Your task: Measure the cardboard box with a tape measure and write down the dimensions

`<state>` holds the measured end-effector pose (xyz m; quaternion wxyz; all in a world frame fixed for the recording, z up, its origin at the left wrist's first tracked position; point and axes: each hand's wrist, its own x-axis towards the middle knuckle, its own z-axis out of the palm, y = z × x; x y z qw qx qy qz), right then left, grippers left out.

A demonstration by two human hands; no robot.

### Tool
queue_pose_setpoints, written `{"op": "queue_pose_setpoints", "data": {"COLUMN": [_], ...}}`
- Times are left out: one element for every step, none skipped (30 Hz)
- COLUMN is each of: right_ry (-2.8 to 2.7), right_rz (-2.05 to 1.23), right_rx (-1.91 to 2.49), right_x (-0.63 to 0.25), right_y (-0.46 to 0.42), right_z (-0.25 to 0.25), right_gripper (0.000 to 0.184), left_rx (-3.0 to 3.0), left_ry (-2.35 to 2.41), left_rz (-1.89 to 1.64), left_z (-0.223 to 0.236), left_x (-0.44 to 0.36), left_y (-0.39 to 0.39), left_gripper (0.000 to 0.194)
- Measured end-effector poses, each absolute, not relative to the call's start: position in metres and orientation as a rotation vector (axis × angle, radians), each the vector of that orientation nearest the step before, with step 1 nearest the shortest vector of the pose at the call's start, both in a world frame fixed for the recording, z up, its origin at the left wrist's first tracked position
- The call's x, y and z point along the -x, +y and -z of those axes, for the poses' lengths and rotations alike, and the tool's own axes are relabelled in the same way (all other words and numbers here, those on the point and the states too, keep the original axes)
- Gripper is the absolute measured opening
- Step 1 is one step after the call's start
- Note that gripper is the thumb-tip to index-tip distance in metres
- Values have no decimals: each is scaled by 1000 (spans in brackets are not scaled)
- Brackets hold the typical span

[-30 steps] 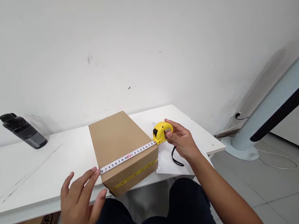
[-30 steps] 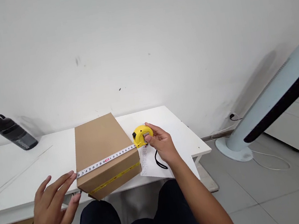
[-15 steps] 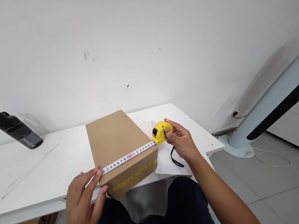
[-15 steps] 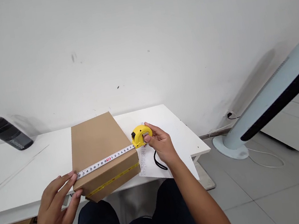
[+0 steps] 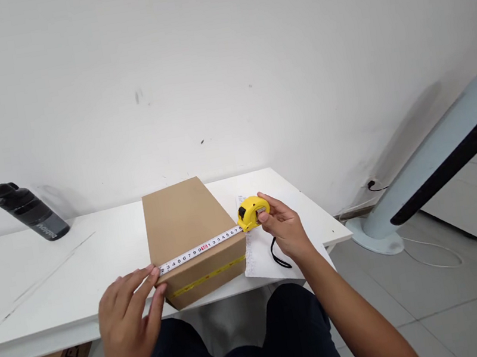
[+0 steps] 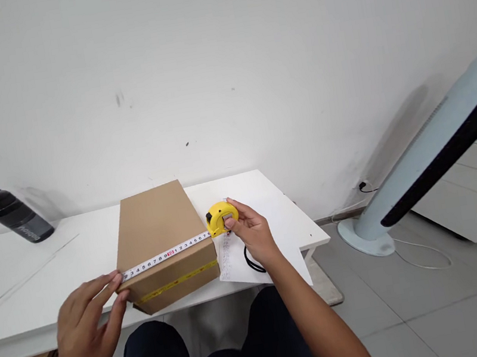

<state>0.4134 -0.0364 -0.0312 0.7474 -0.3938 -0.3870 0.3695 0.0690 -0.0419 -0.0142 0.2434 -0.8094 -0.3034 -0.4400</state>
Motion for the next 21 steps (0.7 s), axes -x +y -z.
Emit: {"op": "queue_pose_setpoints", "data": {"right_ry": [-860,-870,-872,-869,-863,-854,-844,-837,-837,-853,-884,-931,-988,-1048,-1099,-1132,-1146,-1148,-1139,-1125,-1109], "right_rz": [-802,-793,-780,-766,-756,-750,-750,-754,-762,-774,-788,-802,-809,-809,-804,-796,-795,-809,-838,-879,-926], "right_rx": [857,853,848,844,840,836,831,826,822,821,822,824,827,834,845,857,869,882,892,898,902], "right_x": [-412,-411,-409,-407,-404,-401,-397,-393,-389,-384,-380,-375,-371,-367,-363,-360,-358,-357,-357,-357,-357], "right_y": [-38,-39,-41,-45,-49,-55,-62,-71,-80,-90,-99,-109,-117,-124,-129,-133,-135,-136,-135,-134,-132], "right_z": [28,26,23,21,20,20,21,23,25,27,30,33,35,37,39,41,42,43,45,46,47], "right_gripper": [61,59,57,56,54,53,52,51,50,48,47,46,46,46,47,48,48,49,50,51,54], "left_rx": [2148,2086,2037,2001,1975,1957,1953,1968,2000,2047,2109,2167,2220,2270,2314,2349,2376,2400,2417,2427,2430], "left_ry": [-854,-876,-886,-887,-881,-877,-879,-894,-921,-949,-983,-995,-998,-998,-991,-988,-986,-988,-998,-1012,-1024], "left_rz": [1204,1208,1212,1214,1217,1227,1253,1311,1398,1502,1619,1691,1726,1733,1718,1703,1695,1690,1688,1680,1658], "left_z": [14,14,14,14,15,17,19,22,26,30,35,39,43,47,50,52,54,56,58,61,64], "left_x": [-69,-69,-69,-69,-70,-73,-77,-84,-92,-102,-113,-125,-136,-146,-154,-161,-166,-168,-170,-170,-169], "left_y": [-39,-37,-35,-34,-35,-39,-45,-54,-65,-76,-88,-99,-108,-115,-119,-121,-122,-121,-120,-118,-117], "left_gripper": [44,41,38,37,37,38,39,40,42,44,47,48,46,43,38,34,32,34,37,41,45]}}
